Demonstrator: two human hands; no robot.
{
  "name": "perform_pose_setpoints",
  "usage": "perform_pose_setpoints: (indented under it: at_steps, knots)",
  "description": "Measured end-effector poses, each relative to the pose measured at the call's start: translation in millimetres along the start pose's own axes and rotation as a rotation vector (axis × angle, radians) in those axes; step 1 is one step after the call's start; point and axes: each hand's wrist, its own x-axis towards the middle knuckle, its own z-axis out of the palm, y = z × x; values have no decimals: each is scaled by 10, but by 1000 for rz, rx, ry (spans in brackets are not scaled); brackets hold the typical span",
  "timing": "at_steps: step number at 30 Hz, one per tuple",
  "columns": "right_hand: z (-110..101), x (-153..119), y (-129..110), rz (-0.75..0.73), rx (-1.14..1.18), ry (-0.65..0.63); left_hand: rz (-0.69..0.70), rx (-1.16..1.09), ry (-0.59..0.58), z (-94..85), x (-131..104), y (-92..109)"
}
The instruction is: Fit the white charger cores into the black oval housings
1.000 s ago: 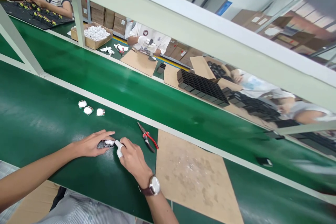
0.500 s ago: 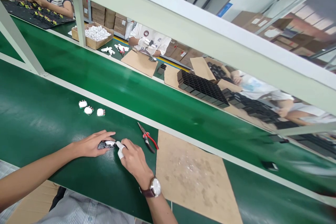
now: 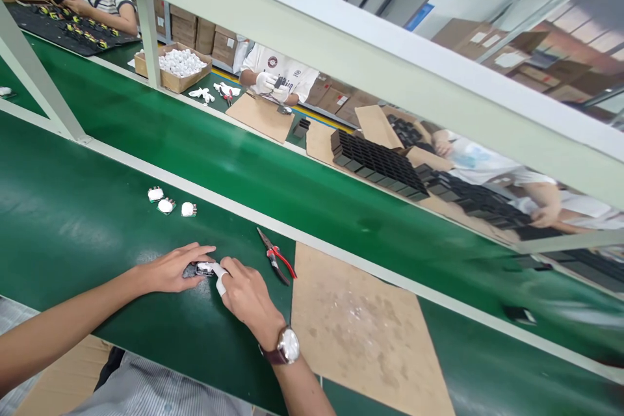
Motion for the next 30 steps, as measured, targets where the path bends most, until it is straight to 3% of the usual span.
perform_pose_setpoints:
  at_steps: [16, 30]
  knots:
    - [-10, -101, 0, 130, 14, 80, -19, 3, -6, 26, -4, -54]
    - [17, -23, 9, 70, 59, 86, -3, 18, -2, 23, 4, -32]
